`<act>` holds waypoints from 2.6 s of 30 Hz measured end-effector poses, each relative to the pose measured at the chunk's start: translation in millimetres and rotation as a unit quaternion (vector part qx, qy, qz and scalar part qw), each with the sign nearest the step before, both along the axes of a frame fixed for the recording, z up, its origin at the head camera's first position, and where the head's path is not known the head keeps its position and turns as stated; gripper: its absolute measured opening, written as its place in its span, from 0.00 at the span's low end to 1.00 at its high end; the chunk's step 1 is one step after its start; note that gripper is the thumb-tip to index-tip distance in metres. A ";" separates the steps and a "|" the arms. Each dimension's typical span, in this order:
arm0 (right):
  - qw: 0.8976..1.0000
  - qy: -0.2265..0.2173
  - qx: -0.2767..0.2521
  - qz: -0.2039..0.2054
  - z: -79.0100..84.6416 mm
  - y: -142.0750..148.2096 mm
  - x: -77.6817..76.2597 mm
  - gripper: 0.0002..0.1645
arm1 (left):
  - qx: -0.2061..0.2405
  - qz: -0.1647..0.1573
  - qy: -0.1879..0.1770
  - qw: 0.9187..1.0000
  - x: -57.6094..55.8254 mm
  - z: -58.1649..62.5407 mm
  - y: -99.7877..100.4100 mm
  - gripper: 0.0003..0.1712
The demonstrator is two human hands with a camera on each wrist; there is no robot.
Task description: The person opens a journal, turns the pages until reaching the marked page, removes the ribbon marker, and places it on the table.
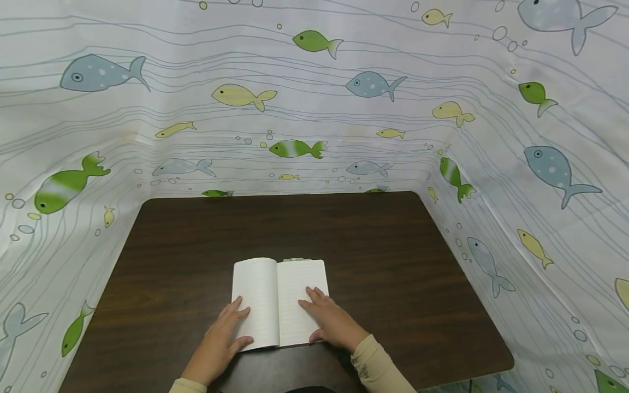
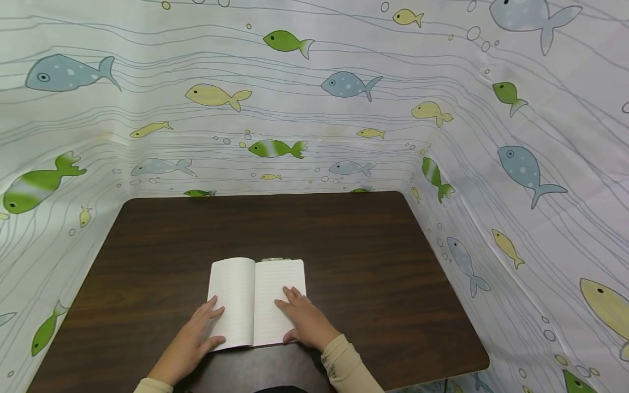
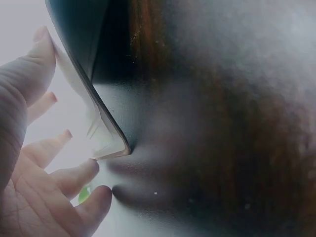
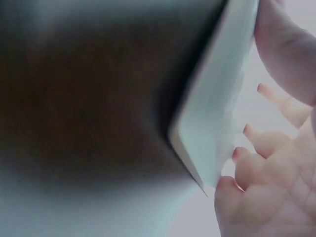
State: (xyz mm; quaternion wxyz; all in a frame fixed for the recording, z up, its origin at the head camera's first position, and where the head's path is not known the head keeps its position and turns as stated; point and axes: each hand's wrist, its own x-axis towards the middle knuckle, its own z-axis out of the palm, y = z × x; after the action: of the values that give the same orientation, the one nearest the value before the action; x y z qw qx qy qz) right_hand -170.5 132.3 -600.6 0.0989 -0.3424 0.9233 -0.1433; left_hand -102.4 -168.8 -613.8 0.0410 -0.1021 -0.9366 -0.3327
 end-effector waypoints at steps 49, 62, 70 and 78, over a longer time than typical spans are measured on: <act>1.000 0.015 0.014 -0.010 6.5 6.2 -5.5 0.58 | -0.014 0.001 0.005 1.000 0.0 0.8 1.9 0.38; 0.999 0.026 0.034 -0.015 11.7 4.9 -8.2 0.58 | -0.016 -0.001 0.023 1.000 0.7 1.7 0.9 0.38; 0.996 0.006 0.084 -0.001 12.4 9.2 -10.1 0.68 | -0.005 -0.002 0.025 1.000 3.4 0.5 -0.9 0.36; 0.997 0.030 0.074 -0.006 9.2 11.5 -9.9 0.64 | -0.006 -0.002 0.052 0.999 3.5 0.2 -0.5 0.36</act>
State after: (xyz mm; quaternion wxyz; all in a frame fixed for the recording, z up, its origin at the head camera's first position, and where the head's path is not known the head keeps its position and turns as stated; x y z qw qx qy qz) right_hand -180.5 143.8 -591.4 0.0952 -0.3332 0.9358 -0.0649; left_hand -98.8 -169.3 -613.6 0.0883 -0.1212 -0.9351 -0.3211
